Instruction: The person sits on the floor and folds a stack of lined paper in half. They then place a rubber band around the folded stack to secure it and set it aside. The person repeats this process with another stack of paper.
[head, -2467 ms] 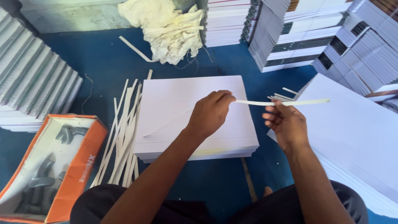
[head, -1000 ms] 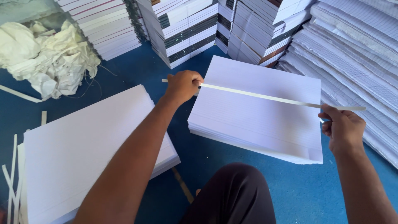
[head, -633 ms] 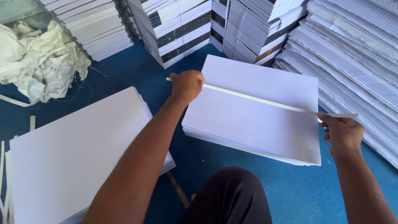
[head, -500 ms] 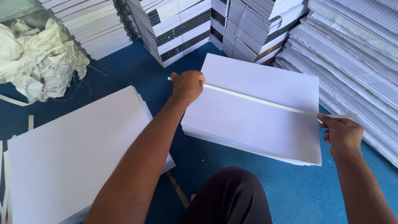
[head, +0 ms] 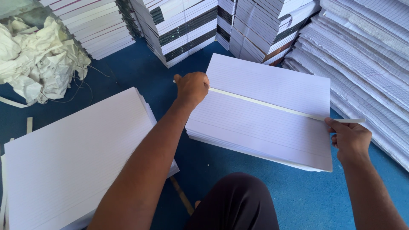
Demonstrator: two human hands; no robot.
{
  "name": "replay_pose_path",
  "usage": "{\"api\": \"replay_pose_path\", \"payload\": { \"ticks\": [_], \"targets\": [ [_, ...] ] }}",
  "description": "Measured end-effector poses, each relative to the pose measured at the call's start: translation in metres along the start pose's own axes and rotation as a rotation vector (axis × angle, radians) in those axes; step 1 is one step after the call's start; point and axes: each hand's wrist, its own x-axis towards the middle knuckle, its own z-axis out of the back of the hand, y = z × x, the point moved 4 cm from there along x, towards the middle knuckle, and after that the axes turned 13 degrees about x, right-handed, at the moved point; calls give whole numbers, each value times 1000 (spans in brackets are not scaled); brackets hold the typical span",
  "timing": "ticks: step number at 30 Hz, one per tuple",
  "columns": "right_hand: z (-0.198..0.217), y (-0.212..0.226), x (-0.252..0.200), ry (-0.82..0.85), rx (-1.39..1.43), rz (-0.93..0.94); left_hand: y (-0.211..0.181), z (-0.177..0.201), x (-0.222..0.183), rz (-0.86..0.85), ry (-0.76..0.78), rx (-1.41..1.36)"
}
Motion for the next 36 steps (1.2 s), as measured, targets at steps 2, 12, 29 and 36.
{"api": "replay_pose_path", "payload": {
  "ticks": [2,12,29,36],
  "targets": [
    [0,0,0,0,-12,4,1,-3,0,24,4,4],
    [-2,-4,0,3,-36,12,-3,3,-7,12,-341,239],
    [0,-18,12,-106,-81,1,0,0,-25,328,-114,-31],
    [5,-30,39,-263,-489,337,0,-3,-27,362,-109,-49]
  ]
}}
